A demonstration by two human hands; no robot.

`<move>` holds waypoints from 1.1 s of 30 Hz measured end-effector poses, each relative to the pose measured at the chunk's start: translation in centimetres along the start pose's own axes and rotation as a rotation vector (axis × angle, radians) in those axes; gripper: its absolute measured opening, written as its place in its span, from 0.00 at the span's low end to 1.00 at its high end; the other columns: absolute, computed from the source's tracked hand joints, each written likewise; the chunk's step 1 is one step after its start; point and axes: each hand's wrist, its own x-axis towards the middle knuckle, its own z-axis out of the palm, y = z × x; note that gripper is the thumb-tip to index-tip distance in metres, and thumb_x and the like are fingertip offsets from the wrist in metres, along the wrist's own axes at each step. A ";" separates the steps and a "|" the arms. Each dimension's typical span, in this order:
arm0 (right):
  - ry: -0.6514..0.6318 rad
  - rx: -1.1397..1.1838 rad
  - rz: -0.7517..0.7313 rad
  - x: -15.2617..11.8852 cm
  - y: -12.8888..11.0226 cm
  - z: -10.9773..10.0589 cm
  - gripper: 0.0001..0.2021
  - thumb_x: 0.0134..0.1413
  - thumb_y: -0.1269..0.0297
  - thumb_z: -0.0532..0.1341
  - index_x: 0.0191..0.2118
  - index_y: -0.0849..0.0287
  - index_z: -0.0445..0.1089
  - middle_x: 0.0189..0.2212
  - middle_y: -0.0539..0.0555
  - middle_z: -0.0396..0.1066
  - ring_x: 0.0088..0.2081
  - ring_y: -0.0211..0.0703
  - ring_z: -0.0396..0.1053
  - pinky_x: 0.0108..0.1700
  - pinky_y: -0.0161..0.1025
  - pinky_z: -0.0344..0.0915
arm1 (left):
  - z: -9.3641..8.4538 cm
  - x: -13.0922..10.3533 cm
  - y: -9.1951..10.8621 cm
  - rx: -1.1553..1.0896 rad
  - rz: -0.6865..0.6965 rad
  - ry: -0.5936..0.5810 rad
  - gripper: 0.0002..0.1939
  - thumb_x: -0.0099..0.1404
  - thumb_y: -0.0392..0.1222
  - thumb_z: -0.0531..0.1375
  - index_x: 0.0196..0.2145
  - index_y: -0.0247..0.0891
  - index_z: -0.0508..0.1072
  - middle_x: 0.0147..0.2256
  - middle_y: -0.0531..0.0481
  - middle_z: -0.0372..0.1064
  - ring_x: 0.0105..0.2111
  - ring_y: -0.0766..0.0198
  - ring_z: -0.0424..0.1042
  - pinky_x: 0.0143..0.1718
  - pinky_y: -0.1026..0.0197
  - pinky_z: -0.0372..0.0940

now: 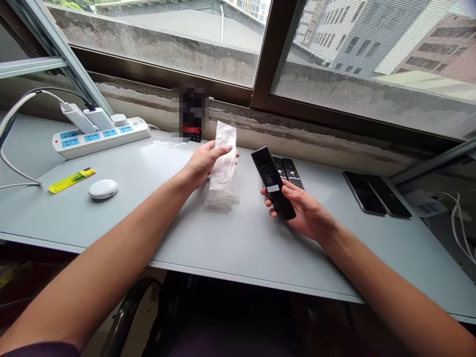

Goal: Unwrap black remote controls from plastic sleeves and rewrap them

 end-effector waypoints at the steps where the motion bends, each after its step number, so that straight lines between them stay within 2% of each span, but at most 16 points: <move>1: -0.003 -0.005 0.002 0.0 0.0 0.0 0.20 0.60 0.53 0.80 0.54 0.53 0.83 0.52 0.60 0.84 0.43 0.48 0.78 0.39 0.41 0.77 | 0.0 0.0 0.0 -0.002 0.001 0.002 0.25 0.60 0.50 0.80 0.49 0.38 0.79 0.48 0.38 0.86 0.40 0.52 0.84 0.37 0.54 0.79; 5: -0.023 -0.041 0.003 0.0 0.2 -0.1 0.18 0.59 0.55 0.81 0.52 0.52 0.84 0.52 0.59 0.82 0.42 0.47 0.77 0.38 0.41 0.76 | 0.1 -0.1 0.1 0.006 0.008 -0.002 0.25 0.60 0.51 0.79 0.49 0.38 0.80 0.48 0.38 0.86 0.41 0.51 0.84 0.38 0.54 0.78; 10: -0.087 -0.116 0.028 -0.1 0.5 -0.2 0.22 0.57 0.55 0.83 0.54 0.52 0.84 0.47 0.57 0.82 0.38 0.45 0.77 0.39 0.42 0.77 | 0.0 0.2 -0.2 0.019 0.031 -0.002 0.24 0.59 0.51 0.79 0.48 0.37 0.81 0.46 0.39 0.86 0.42 0.51 0.84 0.40 0.55 0.77; 15: -0.182 -0.239 0.028 -0.2 0.5 -0.3 0.20 0.62 0.53 0.81 0.56 0.52 0.86 0.47 0.57 0.82 0.40 0.46 0.79 0.43 0.43 0.77 | 0.1 0.4 -0.4 0.057 0.055 -0.028 0.22 0.60 0.52 0.78 0.46 0.36 0.83 0.43 0.41 0.85 0.40 0.54 0.82 0.42 0.56 0.75; 20: -0.177 -0.226 0.036 -0.1 0.3 -0.4 0.20 0.62 0.52 0.81 0.55 0.52 0.86 0.46 0.57 0.82 0.39 0.45 0.79 0.42 0.43 0.77 | 0.1 0.3 -0.8 0.191 0.128 -0.062 0.21 0.61 0.55 0.77 0.43 0.37 0.83 0.40 0.46 0.82 0.40 0.55 0.79 0.45 0.57 0.71; 23: -0.172 -0.234 0.033 -0.1 0.3 -0.6 0.22 0.60 0.54 0.81 0.57 0.52 0.85 0.45 0.56 0.81 0.37 0.44 0.78 0.42 0.43 0.77 | 0.2 0.1 -1.0 0.247 0.126 -0.099 0.22 0.62 0.58 0.77 0.43 0.37 0.84 0.41 0.46 0.83 0.42 0.55 0.79 0.46 0.57 0.71; 28: -0.177 -0.290 0.062 -0.2 0.2 -1.0 0.27 0.57 0.55 0.83 0.61 0.51 0.84 0.44 0.56 0.81 0.38 0.45 0.78 0.43 0.43 0.75 | 0.4 -0.2 -1.0 0.252 0.092 -0.164 0.24 0.63 0.60 0.76 0.46 0.37 0.85 0.42 0.45 0.83 0.39 0.56 0.79 0.44 0.56 0.71; 33: -0.183 -0.276 0.067 -0.2 0.1 -0.9 0.27 0.56 0.55 0.83 0.59 0.52 0.84 0.40 0.54 0.80 0.36 0.45 0.77 0.41 0.42 0.73 | 0.4 -0.2 -1.0 0.265 0.082 -0.176 0.23 0.64 0.59 0.76 0.45 0.37 0.85 0.39 0.45 0.81 0.36 0.57 0.78 0.39 0.58 0.69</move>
